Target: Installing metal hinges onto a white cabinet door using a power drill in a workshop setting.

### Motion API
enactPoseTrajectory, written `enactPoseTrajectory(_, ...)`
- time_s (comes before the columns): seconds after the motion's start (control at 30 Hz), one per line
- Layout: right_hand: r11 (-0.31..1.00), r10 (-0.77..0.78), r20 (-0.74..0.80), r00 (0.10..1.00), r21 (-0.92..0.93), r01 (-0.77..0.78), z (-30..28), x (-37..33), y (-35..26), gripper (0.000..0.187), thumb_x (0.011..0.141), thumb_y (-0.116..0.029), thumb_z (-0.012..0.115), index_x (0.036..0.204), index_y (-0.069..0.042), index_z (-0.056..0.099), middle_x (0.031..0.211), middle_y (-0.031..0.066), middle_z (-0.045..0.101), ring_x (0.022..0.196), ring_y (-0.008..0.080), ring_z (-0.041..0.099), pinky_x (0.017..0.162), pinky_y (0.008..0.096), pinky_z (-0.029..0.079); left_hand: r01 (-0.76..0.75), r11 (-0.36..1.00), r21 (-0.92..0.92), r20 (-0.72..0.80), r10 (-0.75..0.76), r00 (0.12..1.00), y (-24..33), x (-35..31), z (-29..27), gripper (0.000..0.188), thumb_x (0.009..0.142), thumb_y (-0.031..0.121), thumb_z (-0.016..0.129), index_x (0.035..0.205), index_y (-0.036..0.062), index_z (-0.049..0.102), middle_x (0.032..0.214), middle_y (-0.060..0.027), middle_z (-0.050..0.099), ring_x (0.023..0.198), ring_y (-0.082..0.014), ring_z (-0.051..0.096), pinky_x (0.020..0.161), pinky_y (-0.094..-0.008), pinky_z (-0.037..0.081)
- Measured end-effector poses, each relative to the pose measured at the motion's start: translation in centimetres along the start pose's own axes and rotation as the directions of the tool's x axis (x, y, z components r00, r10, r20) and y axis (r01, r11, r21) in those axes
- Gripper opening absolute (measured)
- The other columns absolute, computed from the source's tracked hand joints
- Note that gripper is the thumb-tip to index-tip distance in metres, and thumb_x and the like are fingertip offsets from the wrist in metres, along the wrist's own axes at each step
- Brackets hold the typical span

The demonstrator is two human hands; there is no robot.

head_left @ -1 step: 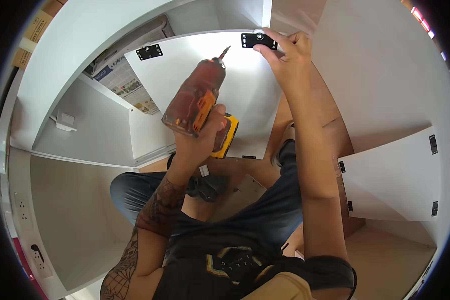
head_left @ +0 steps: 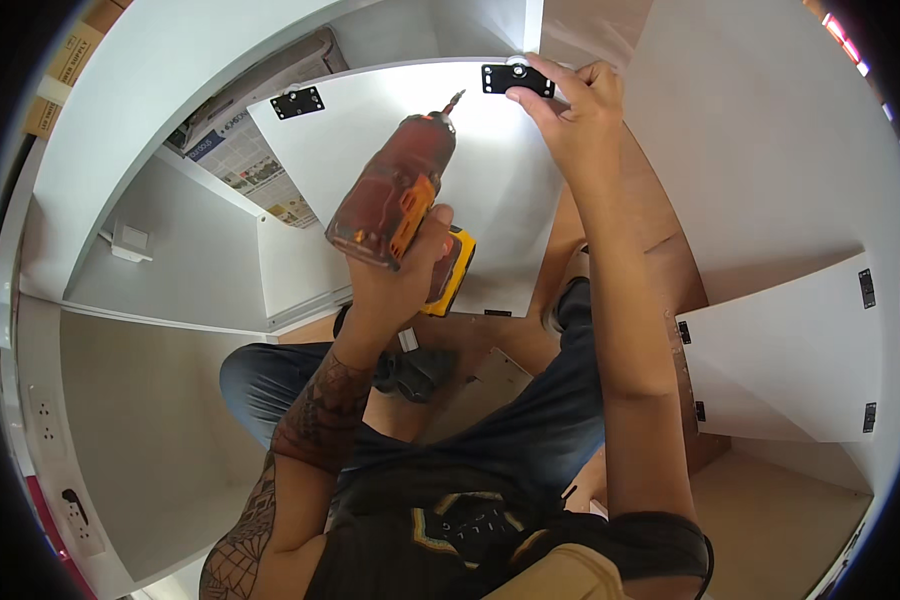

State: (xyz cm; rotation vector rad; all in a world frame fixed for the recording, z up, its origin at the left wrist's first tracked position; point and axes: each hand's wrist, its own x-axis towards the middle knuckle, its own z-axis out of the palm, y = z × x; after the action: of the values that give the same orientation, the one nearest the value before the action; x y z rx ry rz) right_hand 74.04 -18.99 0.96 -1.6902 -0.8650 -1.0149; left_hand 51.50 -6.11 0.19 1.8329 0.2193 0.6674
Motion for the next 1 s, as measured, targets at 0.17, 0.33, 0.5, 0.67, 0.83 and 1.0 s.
enactPoseTrajectory(0.17, 0.999, -0.007, 0.011, 1.000, -0.038, 0.008, 0.0, -0.2, 0.2, 0.045, 0.068, -0.021, 0.095, 0.111, -0.019, 0.082, 0.088, 0.0030, 0.051, 0.087, 0.0199, 0.051, 0.064, 0.0299, 0.055, -0.075, 0.996, -0.049, -0.024, 0.074, 0.997, 0.7, 0.6, 1.2, 0.031, 0.095, 0.006, 0.071, 0.123, -0.0021, 0.062, 0.100, -0.0045, 0.069, 0.070, -0.0057, 0.063, 0.065, -0.0233, 0.053)
enactPoseTrajectory(0.33, 1.000, 0.020, 0.007, 1.000, 0.022, -0.020, 0.1, -0.3, 0.0, 0.047, 0.067, -0.023, 0.094, 0.111, -0.018, 0.080, 0.086, 0.0039, 0.051, 0.088, 0.0246, 0.048, 0.070, 0.0365, 0.048, -0.194, 0.979, 0.056, -0.038, 0.196, 0.980, -0.2, 1.5, 1.6, 0.028, 0.094, 0.007, 0.072, 0.119, -0.0026, 0.063, 0.102, -0.0063, 0.070, 0.071, -0.0063, 0.063, 0.065, -0.0233, 0.053)
enactPoseTrajectory(0.5, 0.999, -0.021, -0.014, 1.000, 0.025, 0.021, 0.1, -0.3, 0.1, 0.048, 0.067, -0.022, 0.094, 0.112, -0.020, 0.080, 0.087, 0.0043, 0.049, 0.088, 0.0247, 0.046, 0.070, 0.0351, 0.048, -0.237, 0.963, 0.128, -0.007, 0.240, 0.971, -0.5, 2.0, 1.6, 0.030, 0.094, 0.008, 0.073, 0.120, -0.0031, 0.063, 0.102, -0.0068, 0.070, 0.070, -0.0062, 0.063, 0.063, -0.0227, 0.052)
enactPoseTrajectory(0.67, 1.000, -0.004, 0.023, 1.000, -0.009, 0.004, -0.1, -0.3, 0.2, 0.048, 0.065, -0.021, 0.096, 0.110, -0.011, 0.080, 0.092, 0.0053, 0.055, 0.093, 0.0226, 0.051, 0.070, 0.0334, 0.052, -0.120, 0.988, 0.097, -0.025, 0.123, 0.992, 0.0, 1.8, 1.8, 0.030, 0.094, 0.009, 0.073, 0.120, -0.0033, 0.063, 0.102, -0.0068, 0.070, 0.070, -0.0060, 0.063, 0.064, -0.0228, 0.053)
enactPoseTrajectory(0.83, 0.955, 0.145, 0.261, 0.954, -0.291, -0.066, -3.7, 1.6, -4.4, 0.048, 0.079, -0.031, 0.087, 0.122, -0.014, 0.075, 0.097, 0.0143, 0.065, 0.080, 0.0295, 0.066, 0.072, 0.0389, 0.057, -0.140, 0.986, 0.086, -0.043, 0.144, 0.989, -0.4, 1.8, 1.7, 0.030, 0.094, 0.009, 0.073, 0.120, -0.0035, 0.062, 0.101, -0.0070, 0.071, 0.069, -0.0056, 0.063, 0.063, -0.0226, 0.052)
enactPoseTrajectory(1.0, 0.948, 0.110, 0.266, 0.958, -0.318, -0.021, -3.6, 1.5, -3.9, 0.044, 0.082, -0.032, 0.085, 0.123, -0.018, 0.075, 0.094, 0.0135, 0.064, 0.080, 0.0268, 0.067, 0.072, 0.0364, 0.057, -0.196, 0.976, 0.098, -0.025, 0.200, 0.980, -0.1, 2.0, 2.1, 0.030, 0.094, 0.010, 0.074, 0.119, -0.0033, 0.063, 0.094, -0.0051, 0.069, 0.068, -0.0057, 0.062, 0.062, -0.0227, 0.051)
